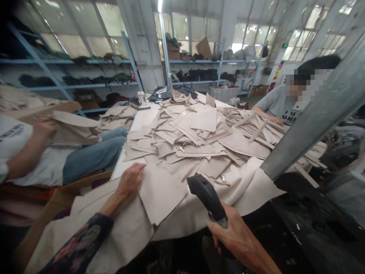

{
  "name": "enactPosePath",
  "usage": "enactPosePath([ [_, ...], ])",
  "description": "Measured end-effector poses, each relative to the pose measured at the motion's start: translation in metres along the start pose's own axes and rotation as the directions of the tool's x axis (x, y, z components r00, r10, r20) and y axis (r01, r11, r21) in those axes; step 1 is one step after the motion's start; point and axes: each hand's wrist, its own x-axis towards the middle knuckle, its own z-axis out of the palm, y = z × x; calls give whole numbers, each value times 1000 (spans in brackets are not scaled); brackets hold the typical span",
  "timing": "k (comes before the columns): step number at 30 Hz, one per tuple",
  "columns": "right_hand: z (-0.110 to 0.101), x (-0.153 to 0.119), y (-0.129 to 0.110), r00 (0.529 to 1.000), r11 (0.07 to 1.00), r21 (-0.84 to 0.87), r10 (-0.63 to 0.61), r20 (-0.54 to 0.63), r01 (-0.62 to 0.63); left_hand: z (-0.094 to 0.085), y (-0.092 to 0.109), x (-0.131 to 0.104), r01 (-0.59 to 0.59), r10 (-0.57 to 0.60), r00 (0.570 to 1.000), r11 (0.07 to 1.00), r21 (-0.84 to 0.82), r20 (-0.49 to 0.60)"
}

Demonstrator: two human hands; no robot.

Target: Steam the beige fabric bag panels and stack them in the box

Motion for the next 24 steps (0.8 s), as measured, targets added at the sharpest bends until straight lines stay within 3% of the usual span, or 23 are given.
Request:
enactPosePath([
  [3, 9, 7, -13, 1000, 999, -41, -16, 24, 17, 10, 17, -5, -190, 194, 980, 977, -98, 33],
  [5, 16, 13, -19, 998, 999, -46, -24, 63, 27, 16, 20, -11, -241, 244, 968, 969, -49, 64],
  [11, 36, 45, -42, 985, 995, -69, -55, 161, 67, 20, 14, -17, -274, 265, 956, 960, 58, 127],
  [21, 67, 104, -80, 969, 968, -243, -8, 245, 70, 33, -4, -37, -249, 271, 959, 946, -208, 86],
  [24, 76, 120, -89, 969, 960, -273, 2, 246, 67, 33, -4, -39, -259, 283, 954, 944, -204, 102],
])
